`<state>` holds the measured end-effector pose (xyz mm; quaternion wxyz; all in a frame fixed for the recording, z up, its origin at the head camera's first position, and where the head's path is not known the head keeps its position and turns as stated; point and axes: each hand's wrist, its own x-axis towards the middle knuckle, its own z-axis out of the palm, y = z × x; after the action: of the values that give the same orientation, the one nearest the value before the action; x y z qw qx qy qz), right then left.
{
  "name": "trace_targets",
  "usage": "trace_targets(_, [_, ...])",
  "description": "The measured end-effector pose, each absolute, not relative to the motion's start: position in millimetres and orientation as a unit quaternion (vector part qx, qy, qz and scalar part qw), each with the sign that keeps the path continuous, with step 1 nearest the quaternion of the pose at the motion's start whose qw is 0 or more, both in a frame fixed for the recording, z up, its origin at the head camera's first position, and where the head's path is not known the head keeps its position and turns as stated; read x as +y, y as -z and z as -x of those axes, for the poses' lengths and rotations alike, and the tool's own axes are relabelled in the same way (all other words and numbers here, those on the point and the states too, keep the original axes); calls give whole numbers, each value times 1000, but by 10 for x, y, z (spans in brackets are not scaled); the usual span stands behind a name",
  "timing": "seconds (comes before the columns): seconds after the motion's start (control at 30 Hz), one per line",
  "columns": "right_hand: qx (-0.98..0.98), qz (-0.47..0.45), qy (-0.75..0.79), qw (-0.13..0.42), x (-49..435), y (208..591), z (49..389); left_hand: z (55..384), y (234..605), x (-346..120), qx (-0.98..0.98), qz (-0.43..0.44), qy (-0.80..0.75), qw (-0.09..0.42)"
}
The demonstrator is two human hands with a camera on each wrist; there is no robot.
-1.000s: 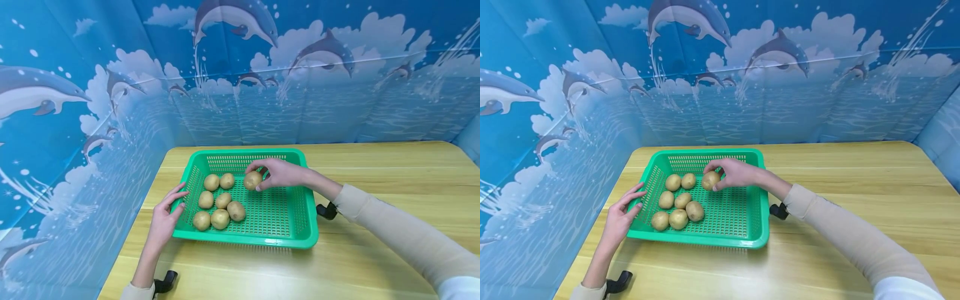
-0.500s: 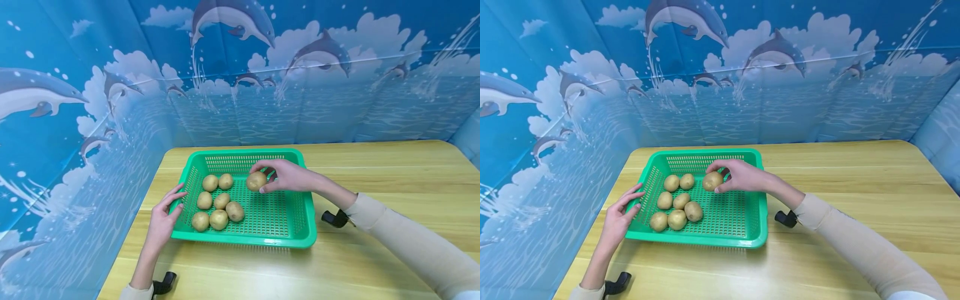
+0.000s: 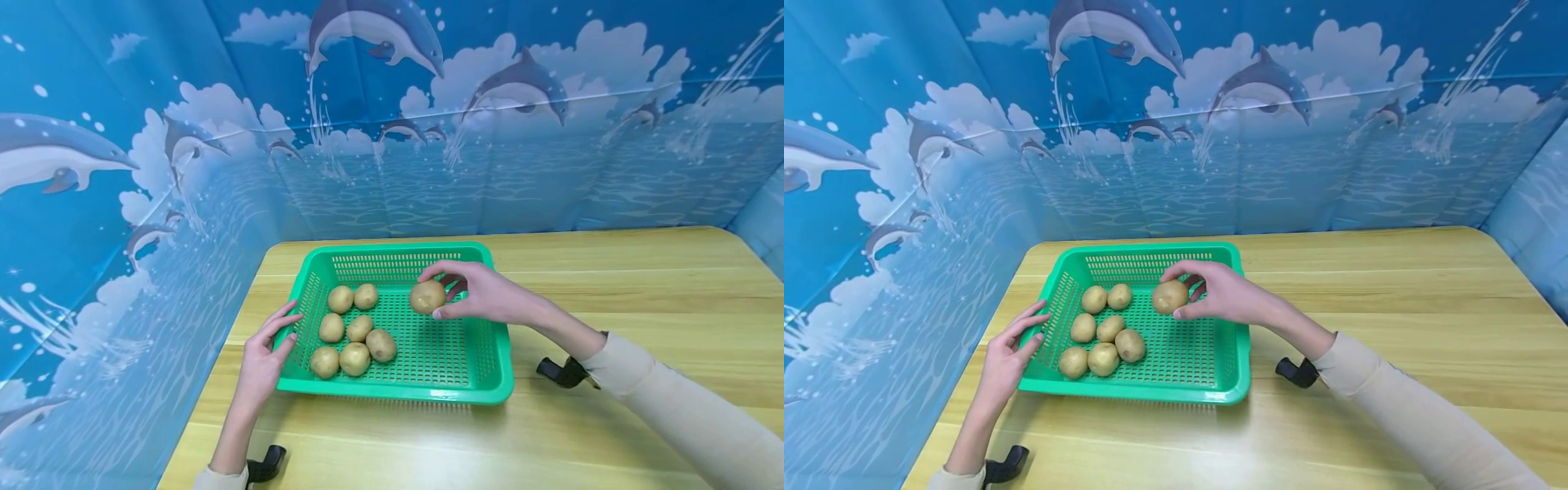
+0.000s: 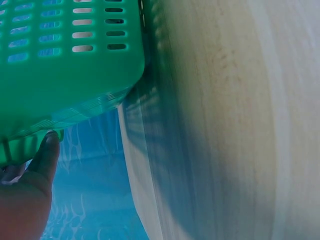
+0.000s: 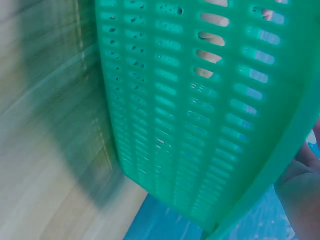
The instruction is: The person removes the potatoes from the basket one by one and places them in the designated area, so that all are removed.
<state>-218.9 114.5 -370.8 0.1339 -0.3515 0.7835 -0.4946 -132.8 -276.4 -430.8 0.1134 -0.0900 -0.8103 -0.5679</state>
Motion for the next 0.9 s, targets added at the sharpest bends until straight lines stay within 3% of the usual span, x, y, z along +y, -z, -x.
trace_targets(0.9, [782,243,573,47,1717,3725,1981,1325,4308,-2761,-812,89,566,109])
